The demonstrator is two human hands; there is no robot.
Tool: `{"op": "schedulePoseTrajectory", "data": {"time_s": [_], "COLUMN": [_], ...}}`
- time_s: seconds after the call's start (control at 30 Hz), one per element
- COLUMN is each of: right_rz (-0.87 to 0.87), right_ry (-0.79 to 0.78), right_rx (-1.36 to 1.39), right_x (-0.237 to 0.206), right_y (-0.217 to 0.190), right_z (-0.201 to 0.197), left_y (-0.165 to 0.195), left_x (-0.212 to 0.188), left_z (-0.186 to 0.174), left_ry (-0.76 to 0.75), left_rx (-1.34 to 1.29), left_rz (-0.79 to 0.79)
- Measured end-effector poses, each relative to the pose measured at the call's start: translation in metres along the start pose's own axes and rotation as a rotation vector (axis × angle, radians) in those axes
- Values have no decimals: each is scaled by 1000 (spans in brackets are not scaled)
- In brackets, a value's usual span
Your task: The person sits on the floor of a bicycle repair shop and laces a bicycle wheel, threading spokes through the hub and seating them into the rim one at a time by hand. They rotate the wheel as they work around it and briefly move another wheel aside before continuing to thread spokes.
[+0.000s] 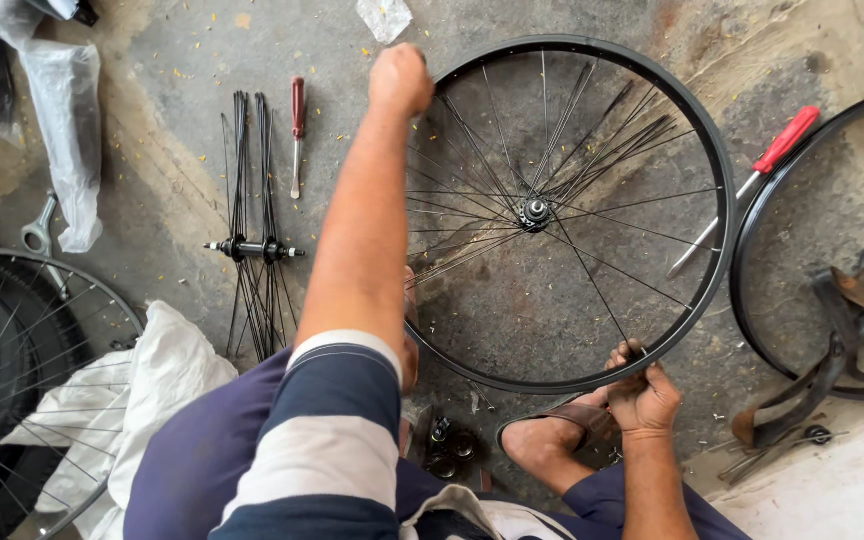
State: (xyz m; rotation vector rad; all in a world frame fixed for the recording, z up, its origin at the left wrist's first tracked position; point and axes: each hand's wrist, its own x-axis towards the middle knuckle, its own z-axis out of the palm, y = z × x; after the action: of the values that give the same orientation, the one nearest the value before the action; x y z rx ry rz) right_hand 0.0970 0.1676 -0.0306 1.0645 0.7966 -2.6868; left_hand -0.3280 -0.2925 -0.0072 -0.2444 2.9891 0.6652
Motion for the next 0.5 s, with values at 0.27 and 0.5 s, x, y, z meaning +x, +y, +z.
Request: {"op": "schedulePoseTrajectory", "data": {"time_s": [0.27, 0.5], "right_rz": [0, -12], "right_ry": [12, 28], "right_rx": [-9, 27], "right_x": [9, 11], "right_y": [2, 2], "right_z": [-2, 0], "left_y": [-9, -15], "left_x": [8, 7], "left_z": [-3, 3], "left_ry": [-181, -222], "left_rx": [-125, -108], "left_rz": [-16, 29]}}
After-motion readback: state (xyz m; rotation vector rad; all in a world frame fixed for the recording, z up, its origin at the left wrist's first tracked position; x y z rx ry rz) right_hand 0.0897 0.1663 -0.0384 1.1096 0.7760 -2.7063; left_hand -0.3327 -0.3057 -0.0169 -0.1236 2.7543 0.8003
